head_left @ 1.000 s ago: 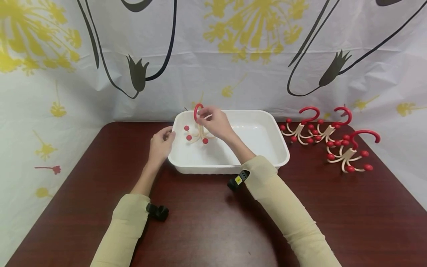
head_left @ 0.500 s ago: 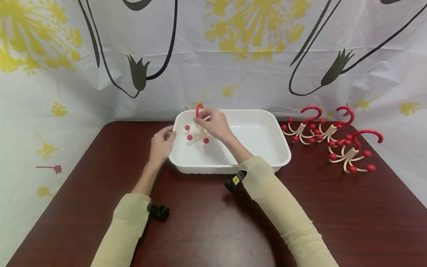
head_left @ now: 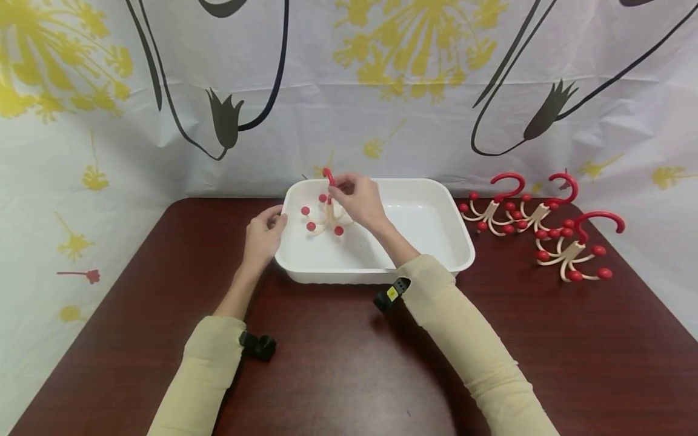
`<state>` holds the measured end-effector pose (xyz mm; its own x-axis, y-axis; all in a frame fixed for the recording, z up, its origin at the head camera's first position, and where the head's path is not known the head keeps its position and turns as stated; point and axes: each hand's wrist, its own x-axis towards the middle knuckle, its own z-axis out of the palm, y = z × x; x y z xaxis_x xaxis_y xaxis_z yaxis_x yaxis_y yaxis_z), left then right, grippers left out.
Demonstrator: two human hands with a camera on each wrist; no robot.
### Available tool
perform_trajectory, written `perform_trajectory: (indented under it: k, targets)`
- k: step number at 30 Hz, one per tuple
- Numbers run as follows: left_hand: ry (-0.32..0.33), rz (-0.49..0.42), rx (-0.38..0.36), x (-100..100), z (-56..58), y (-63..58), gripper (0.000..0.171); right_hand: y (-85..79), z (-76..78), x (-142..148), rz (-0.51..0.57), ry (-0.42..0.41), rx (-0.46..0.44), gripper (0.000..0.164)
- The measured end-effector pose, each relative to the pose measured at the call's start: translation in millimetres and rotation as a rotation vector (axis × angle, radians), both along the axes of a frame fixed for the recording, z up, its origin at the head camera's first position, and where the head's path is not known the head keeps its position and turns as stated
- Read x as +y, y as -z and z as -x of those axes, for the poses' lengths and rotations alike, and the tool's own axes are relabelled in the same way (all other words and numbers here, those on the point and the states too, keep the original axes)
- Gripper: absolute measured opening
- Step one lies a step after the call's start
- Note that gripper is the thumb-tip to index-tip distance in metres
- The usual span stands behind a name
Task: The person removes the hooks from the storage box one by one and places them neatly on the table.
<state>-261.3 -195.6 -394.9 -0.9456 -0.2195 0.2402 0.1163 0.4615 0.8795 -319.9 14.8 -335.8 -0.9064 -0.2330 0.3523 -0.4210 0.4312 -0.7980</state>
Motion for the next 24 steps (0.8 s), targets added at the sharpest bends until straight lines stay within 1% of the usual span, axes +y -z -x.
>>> perform_trajectory:
  k: [5, 12, 18, 21, 24]
  targets:
    - [-0.005, 0.003, 0.01, 0, 0.8, 0.1, 0.04, -4.0, -2.8, 3, 0.0, -0.013, 0.06, 0.016]
    - [-0.004, 0.008, 0.0, 0, 1.5, 0.8, 0.04, -12.2, -7.8, 12, 0.033, -0.019, 0.091, 0.017]
    - [-0.001, 0.007, 0.012, 0, 2.3, 0.4, 0.039, -20.5, -11.5, 22, 0.109, -0.026, 0.128, 0.017]
    - [0.002, 0.006, 0.016, 0, 2.5, 1.1, 0.038, -23.3, -13.1, 29, 0.157, -0.022, 0.164, 0.017]
    - [0.004, 0.005, 0.02, -1, 1.7, 1.1, 0.038, -25.9, -14.5, 36, 0.182, -0.013, 0.208, 0.017]
